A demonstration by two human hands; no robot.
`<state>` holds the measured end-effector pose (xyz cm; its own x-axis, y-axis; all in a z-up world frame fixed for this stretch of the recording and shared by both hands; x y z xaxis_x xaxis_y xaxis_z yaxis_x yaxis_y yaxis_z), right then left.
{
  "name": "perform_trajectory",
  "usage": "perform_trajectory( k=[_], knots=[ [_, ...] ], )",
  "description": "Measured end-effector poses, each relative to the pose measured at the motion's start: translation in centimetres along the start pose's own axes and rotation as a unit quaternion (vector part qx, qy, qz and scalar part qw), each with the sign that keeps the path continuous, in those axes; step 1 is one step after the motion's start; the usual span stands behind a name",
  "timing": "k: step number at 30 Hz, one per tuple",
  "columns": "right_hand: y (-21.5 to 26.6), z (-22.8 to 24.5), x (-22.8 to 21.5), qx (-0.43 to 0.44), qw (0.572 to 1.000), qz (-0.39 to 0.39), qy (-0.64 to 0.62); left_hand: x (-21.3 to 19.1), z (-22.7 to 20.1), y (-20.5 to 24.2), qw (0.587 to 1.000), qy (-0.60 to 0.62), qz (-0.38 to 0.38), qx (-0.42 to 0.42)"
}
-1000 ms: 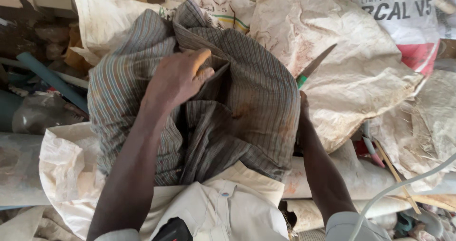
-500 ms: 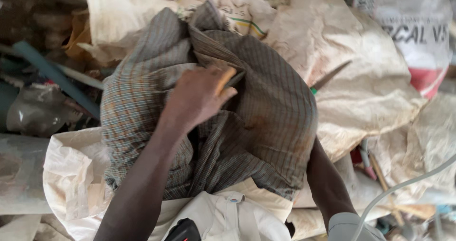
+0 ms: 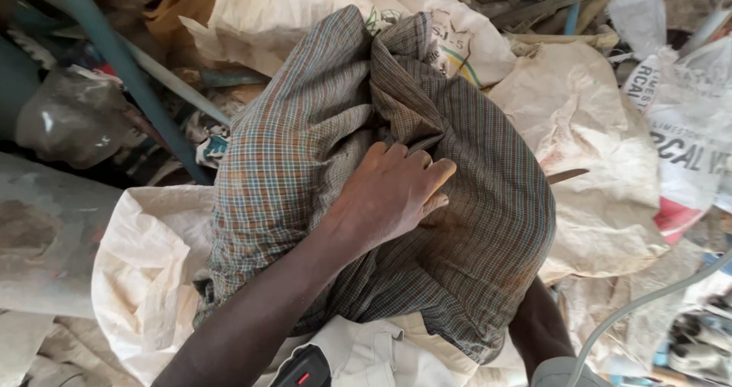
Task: The person sits on the floor and uses a knife to cut a long strip from a piece of fabric. They hold the fabric with one hand and slice along its length with the other, producing a narrow strip.
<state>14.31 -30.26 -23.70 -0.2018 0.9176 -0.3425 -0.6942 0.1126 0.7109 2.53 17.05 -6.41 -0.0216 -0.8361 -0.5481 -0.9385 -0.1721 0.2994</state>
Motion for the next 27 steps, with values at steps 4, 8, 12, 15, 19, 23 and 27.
perform_trajectory(
  k=[4,8,12,15,19,23,27],
  knots=[
    [1.0,1.0,0.2,-0.002,1.000,-0.014,0.014,-1.6,0.3,0.0,0.998,0.042,-0.039,0.005],
    [2.4,3.2,0.0,-0.014,0.998,-0.027,0.046,-2.1,0.8,0.3,0.997,0.063,-0.047,-0.007],
    [2.4,7.0,1.5,-0.053,0.990,-0.043,0.123,-2.2,0.7,0.0,0.996,0.082,-0.026,-0.006],
    [1.1,11.1,3.2,-0.111,0.971,-0.070,0.200,-2.7,0.4,-0.2,0.995,0.090,-0.038,-0.001],
    [-2.7,15.9,6.3,-0.163,0.936,-0.039,0.309,-2.8,0.2,-0.3,0.995,0.099,-0.025,0.004],
    [-8.0,17.9,10.4,-0.187,0.894,0.080,0.399,-2.8,0.3,-0.8,0.995,0.093,0.033,-0.023],
    [-12.1,18.2,11.0,-0.134,0.918,0.098,0.361,-3.3,-0.1,-1.0,0.995,0.090,0.038,-0.029]
  ],
)
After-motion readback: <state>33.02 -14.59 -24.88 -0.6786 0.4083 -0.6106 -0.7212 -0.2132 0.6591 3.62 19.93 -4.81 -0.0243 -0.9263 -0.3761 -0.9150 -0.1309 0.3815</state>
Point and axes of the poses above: each hand's wrist, its own y-axis away from the middle knuckle, its own x-axis out of the palm, z = x × y, the point moved 5 cm from there along -y, towards the middle knuckle, and after that the axes turned 8 degrees about -x, right-handed, at the moved point
